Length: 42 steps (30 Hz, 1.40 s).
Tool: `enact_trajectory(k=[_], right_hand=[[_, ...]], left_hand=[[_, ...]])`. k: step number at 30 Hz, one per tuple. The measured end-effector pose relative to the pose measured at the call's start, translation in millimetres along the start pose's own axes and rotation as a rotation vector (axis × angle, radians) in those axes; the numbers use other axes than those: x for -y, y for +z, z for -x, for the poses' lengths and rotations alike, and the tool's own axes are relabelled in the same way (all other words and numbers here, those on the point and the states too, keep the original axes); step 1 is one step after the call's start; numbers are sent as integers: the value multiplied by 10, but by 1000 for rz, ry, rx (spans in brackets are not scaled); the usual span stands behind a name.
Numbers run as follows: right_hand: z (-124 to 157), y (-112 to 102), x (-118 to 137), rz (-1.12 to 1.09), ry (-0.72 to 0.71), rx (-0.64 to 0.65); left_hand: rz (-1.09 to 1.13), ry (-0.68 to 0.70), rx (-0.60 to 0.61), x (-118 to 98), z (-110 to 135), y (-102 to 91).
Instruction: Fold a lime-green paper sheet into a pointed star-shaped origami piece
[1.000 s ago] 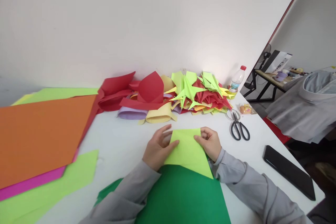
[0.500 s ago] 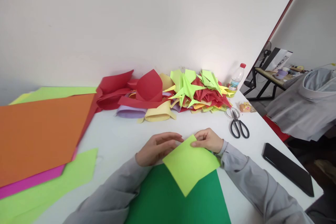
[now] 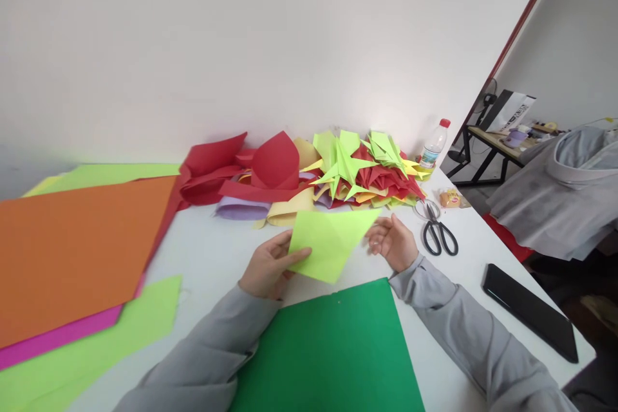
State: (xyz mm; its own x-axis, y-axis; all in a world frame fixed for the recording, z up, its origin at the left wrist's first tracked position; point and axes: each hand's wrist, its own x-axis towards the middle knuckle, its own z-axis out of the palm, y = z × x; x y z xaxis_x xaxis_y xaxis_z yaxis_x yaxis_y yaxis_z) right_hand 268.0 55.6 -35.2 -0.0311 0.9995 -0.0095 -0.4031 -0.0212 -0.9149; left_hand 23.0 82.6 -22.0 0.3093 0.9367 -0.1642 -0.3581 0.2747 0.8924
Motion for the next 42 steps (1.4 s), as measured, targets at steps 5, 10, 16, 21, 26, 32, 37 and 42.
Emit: enact_trajectory(k=[5, 10, 16, 21, 26, 32, 37, 42], right_hand=[[27, 82, -66, 86, -69, -27], [64, 157, -176, 264, -121, -12], [74, 138, -154, 366, -140, 12], [128, 192, -132, 439, -118, 73], [138, 205, -115, 452, -122, 77], [128, 170, -87, 401, -98, 64], [130, 174, -61, 319, -80, 88], [151, 206, -61, 265, -73, 140]], left_hand=[[17, 36, 9, 3, 86, 133], [-58, -40, 173, 55, 174, 191], [-105, -48, 281, 30, 189, 139], [-259, 39, 261, 56, 109, 111], [-323, 38, 189, 120, 84, 129], [-321, 10, 193, 121, 84, 96], [-148, -21, 208, 87, 116, 71], [-33, -71, 357, 26, 82, -1]])
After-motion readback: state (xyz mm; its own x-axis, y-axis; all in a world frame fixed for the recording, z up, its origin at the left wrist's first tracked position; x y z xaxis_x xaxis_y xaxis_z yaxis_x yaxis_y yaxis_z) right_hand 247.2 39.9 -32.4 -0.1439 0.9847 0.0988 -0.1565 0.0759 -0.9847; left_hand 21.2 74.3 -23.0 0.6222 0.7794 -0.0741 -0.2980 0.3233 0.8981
